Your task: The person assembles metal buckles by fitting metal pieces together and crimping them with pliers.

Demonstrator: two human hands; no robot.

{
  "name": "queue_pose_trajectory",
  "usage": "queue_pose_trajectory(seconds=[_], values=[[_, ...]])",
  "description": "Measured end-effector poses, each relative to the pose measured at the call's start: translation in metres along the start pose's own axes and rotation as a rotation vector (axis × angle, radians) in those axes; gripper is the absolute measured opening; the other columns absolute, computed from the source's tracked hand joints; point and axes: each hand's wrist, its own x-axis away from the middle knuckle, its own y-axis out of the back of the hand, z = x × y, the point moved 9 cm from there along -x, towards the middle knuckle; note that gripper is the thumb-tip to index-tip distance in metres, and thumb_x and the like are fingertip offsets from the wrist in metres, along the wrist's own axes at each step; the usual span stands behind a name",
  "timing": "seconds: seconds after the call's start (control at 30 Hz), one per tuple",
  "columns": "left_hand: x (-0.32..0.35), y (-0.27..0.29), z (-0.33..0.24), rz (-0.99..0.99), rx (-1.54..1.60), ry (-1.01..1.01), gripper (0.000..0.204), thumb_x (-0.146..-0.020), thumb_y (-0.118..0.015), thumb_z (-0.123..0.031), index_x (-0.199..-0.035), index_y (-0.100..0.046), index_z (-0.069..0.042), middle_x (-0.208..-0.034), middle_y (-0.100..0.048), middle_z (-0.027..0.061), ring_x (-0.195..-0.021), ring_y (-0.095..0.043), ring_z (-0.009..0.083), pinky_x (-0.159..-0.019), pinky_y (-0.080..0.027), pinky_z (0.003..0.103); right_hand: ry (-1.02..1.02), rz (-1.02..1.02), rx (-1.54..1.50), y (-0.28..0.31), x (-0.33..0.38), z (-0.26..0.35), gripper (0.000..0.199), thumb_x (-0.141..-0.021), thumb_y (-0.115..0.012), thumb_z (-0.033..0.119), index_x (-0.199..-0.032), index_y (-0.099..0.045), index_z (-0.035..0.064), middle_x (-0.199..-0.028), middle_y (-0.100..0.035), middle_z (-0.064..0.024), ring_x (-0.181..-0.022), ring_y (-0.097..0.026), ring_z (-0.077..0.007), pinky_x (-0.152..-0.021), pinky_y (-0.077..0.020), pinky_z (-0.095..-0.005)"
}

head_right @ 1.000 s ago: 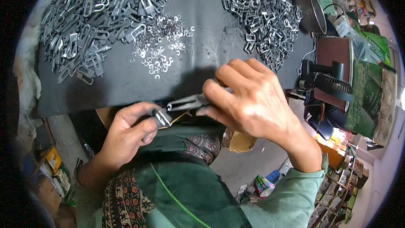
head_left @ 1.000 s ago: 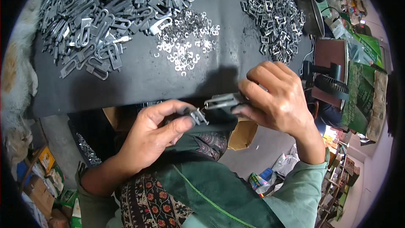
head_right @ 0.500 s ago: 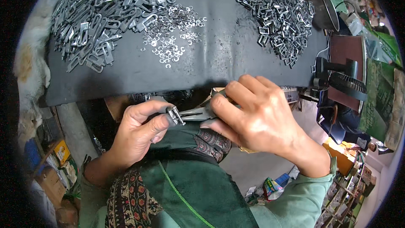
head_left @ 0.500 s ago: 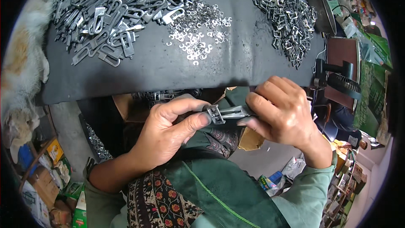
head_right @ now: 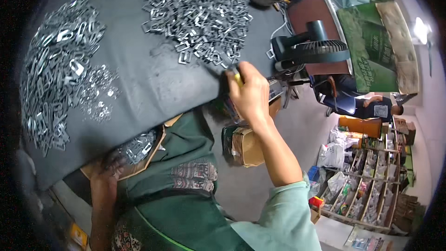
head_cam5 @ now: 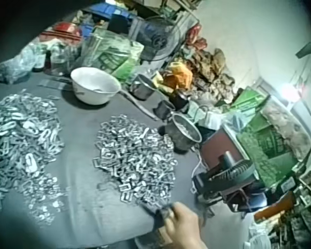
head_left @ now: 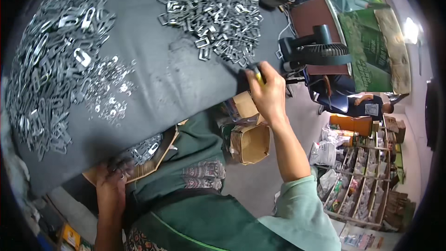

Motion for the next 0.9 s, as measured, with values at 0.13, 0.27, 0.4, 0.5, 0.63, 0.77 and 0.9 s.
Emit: queue_pose_trajectory(seconds=[0.13,0.27,0.4,0.5,0.63,0.77,0.9], values=[[-0.004,-0.004,0.019,0.071,0.041,0.121,0.043,-0.092,-0.052,-0.006,-0.134,-0.039,-0.001,-0.119,-0.057,0.014,-0.106,-0.061,0.0258,-0.091,-0.052,0.041,-0.056,-0.17,0.042,0.022,-0.003,-0.034,0.025,-0.084,-0.069,0.02,-0.081,-0.054,-0.0001,-0.076,-0.059,-0.0238,-0.071,-0.058,-0.0456,-0.062,-0.0461,-0.0476],[-0.01,0.012,0.018,0.172,-0.034,0.003,0.036,-0.096,-0.052,-0.017,-0.128,-0.045,-0.002,-0.118,-0.054,0.0106,-0.102,-0.056,0.0225,-0.092,-0.049,0.042,-0.096,-0.292,0.022,-0.001,-0.002,-0.022,0.026,-0.08,-0.073,0.024,-0.08,-0.055,0.005,-0.077,-0.063,-0.0184,-0.072,-0.064,-0.0397,-0.063,-0.0506,-0.0481],[0.007,-0.022,-0.007,0.145,-0.4,0.052,0.037,-0.103,-0.049,-0.017,-0.135,-0.05,0.001,-0.118,-0.061,0.0129,-0.089,-0.055,0.0147,-0.079,-0.046,0.027,-0.128,-0.348,-0.012,0.001,0.005,-0.027,0.025,-0.081,-0.072,0.02,-0.084,-0.054,0.003,-0.079,-0.062,-0.0166,-0.073,-0.063,-0.0383,-0.063,-0.0501,-0.0475],[0.013,-0.033,-0.001,0.121,-0.222,0.178,0.037,-0.102,-0.049,-0.014,-0.136,-0.05,-0.001,-0.113,-0.062,0.0098,-0.082,-0.055,0.0129,-0.072,-0.047,0.024,-0.151,-0.376,0.003,-0.004,0.007,-0.037,0.027,-0.08,-0.072,0.02,-0.085,-0.053,0.0024,-0.078,-0.062,-0.0171,-0.074,-0.063,-0.0383,-0.063,-0.0495,-0.0478],[0.018,-0.038,-0.006,0.077,-0.245,0.182,0.035,-0.101,-0.05,-0.011,-0.135,-0.052,-0.002,-0.1,-0.061,0.0058,-0.073,-0.054,0.0109,-0.063,-0.045,0.022,-0.086,-0.402,0.079,-0.009,0.003,-0.029,0.021,-0.076,-0.068,0.013,-0.084,-0.052,0.0022,-0.08,-0.06,-0.0164,-0.077,-0.062,-0.0344,-0.066,-0.0494,-0.0466],[0.01,-0.03,0.001,0.136,-0.285,0.193,0.035,-0.101,-0.051,-0.013,-0.135,-0.053,-0.002,-0.101,-0.062,0.0061,-0.073,-0.054,0.01,-0.063,-0.045,0.021,-0.128,-0.399,0.038,-0.008,0.002,-0.035,0.021,-0.077,-0.068,0.013,-0.085,-0.053,0.0015,-0.082,-0.061,-0.0172,-0.079,-0.062,-0.0344,-0.069,-0.0498,-0.0469],[-0.043,0.032,0.032,0.406,-0.394,0.228,0.056,-0.094,-0.062,-0.031,-0.139,-0.041,-0.005,-0.126,-0.055,0.0187,-0.108,-0.061,0.0283,-0.095,-0.052,0.036,-0.178,-0.287,0.057,-0.02,-0.004,-0.033,0.025,-0.078,-0.069,0.015,-0.091,-0.055,-0.0001,-0.086,-0.063,-0.0185,-0.082,-0.064,-0.0347,-0.072,-0.0509,-0.0464]])
